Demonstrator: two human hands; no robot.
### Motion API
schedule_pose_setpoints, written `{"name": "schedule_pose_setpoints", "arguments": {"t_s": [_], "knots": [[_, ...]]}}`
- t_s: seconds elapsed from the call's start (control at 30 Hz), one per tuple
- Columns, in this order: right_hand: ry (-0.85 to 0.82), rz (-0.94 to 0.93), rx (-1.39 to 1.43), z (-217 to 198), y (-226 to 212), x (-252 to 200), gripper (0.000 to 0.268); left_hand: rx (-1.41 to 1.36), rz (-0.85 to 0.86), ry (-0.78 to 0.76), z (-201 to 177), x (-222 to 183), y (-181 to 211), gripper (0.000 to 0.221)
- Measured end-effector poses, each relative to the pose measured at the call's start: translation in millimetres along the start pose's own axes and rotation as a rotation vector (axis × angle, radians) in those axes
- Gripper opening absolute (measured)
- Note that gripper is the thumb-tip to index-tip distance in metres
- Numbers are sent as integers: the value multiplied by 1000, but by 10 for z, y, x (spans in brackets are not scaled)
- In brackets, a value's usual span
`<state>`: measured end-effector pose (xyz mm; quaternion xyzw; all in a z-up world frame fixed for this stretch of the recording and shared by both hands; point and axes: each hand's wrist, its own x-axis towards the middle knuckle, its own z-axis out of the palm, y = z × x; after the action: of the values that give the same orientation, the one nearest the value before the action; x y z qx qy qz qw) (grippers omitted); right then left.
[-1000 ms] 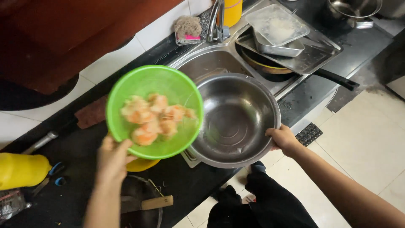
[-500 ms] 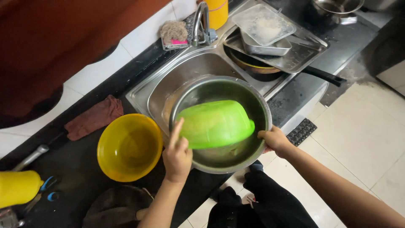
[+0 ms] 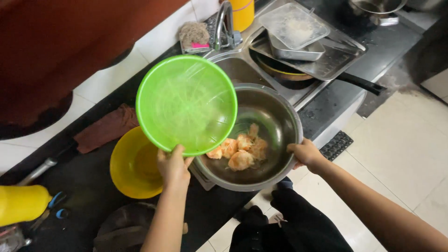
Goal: Squeezing water out of shredded vegetables, pouring out the liquid, and stirring them in a bowl.
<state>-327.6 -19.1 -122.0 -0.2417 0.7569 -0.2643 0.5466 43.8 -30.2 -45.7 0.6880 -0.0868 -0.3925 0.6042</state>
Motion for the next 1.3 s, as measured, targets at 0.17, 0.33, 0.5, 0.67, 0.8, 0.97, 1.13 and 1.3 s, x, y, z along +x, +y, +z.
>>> {"name": "schedule_pose_setpoints", "arguments": {"t_s": [0.17, 0.33, 0.5, 0.67, 0.8, 0.97, 1.13, 1.3], "knots": [[3, 16, 1, -51, 41, -96, 53, -261, -301, -82, -553, 159, 190, 51], [3, 13, -16, -61, 158, 10, 55, -369, -332, 24, -1188, 520, -89, 35], [-5, 10, -47, -37, 114, -31, 56, -346, -362, 48, -1517, 670, -234, 36], [-17, 113, 99, -3, 75, -147, 58, -46, -514, -215, -1689, 618, -376, 43], [-33, 111, 111, -1, 180, -33, 61, 29, -583, -297, -1686, 245, -261, 38], [-129, 98, 195, -210, 703, 600, 28, 110, -563, -312, -1696, 78, -641, 61], [-164, 86, 177, -175, 546, 547, 12, 242, -445, -273, -1383, -157, -1559, 54], [-240, 63, 67, -51, 220, 1018, 13, 402, -314, -381, -1177, -496, -1882, 41]]}}
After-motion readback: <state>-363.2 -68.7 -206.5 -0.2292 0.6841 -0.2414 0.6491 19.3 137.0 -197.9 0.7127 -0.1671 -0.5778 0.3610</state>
